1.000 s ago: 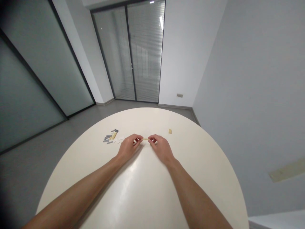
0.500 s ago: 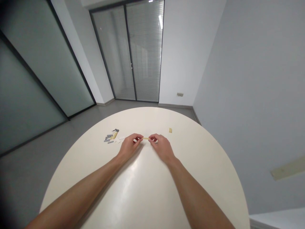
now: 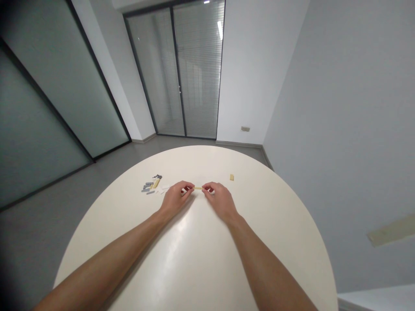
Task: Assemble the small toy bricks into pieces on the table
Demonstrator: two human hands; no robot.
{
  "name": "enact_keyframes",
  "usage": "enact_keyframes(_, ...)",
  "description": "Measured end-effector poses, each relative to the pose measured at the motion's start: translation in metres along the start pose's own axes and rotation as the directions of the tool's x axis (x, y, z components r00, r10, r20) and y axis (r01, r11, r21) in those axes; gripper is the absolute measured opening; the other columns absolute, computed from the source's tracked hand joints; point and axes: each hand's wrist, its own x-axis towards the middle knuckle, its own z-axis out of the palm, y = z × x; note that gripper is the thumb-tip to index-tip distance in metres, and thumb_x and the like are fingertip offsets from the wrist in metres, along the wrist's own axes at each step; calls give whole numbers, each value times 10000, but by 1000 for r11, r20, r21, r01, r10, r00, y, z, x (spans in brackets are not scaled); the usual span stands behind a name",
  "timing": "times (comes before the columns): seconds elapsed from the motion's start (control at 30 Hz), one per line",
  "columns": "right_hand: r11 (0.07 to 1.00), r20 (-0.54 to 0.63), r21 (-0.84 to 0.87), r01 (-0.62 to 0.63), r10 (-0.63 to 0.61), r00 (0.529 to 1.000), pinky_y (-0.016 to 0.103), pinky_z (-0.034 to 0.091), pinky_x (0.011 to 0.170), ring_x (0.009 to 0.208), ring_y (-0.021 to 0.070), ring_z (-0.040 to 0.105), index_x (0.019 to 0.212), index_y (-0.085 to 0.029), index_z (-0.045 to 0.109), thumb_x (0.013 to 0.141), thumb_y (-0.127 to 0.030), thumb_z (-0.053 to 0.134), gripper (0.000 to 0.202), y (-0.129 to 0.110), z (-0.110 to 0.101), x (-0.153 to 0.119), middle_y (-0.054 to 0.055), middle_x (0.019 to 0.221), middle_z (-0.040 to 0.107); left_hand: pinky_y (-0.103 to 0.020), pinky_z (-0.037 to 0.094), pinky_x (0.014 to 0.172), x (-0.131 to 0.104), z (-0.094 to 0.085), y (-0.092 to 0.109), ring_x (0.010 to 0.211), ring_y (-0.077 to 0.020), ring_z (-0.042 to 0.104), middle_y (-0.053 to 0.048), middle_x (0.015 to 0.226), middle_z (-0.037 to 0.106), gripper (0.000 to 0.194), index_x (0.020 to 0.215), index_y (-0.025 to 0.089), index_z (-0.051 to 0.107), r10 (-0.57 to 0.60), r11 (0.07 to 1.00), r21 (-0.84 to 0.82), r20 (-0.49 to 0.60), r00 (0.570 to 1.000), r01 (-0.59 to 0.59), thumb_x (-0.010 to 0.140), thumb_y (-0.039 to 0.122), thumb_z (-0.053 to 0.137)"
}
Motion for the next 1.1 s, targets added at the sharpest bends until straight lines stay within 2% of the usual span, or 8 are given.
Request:
enact_keyframes(0.27, 1000, -38, 2, -22, 22, 999, 338, 480, 810, 839, 183, 637, 961, -248, 700, 896, -317, 616, 126, 5, 1, 0, 16, 923, 726, -283, 521, 762, 1, 1, -2, 874, -165, 665, -13, 962, 741, 142, 967, 226, 705, -46, 998, -40, -5, 999, 46, 911, 260, 579)
enact_keyframes(0.53, 1000, -25, 11, -16, 16, 1000, 357, 490, 823, 843, 193, 641, 962, -251, 709, 900, -332, 613, 139, 3, 0, 1, 26, 932, 732, -274, 529, 753, 0, 4, -4, 887, -162, 676, -10, 975, 745, 185, 1064, 237, 689, -46, 996, -73, 3, 999, 46, 901, 264, 606)
enact_keyframes(0.73, 1000, -12, 16, -15, 15, 1000, 363, 500, 817, 837, 197, 643, 966, -247, 709, 907, -350, 604, 159, 2, 0, 0, 36, 924, 733, -268, 531, 732, 0, 3, -2, 861, -160, 675, -12, 959, 747, 143, 990, 233, 706, -56, 996, -72, 15, 998, 57, 908, 272, 595)
enact_keyframes(1.1, 999, -22, 52, 2, -1, 1000, 365, 503, 838, 865, 199, 648, 997, -242, 706, 924, -363, 591, 183, 1, 0, 0, 43, 967, 739, -271, 532, 742, 0, 1, -1, 887, -168, 667, -17, 964, 743, 142, 978, 233, 707, -29, 999, -42, 36, 999, 31, 916, 273, 586)
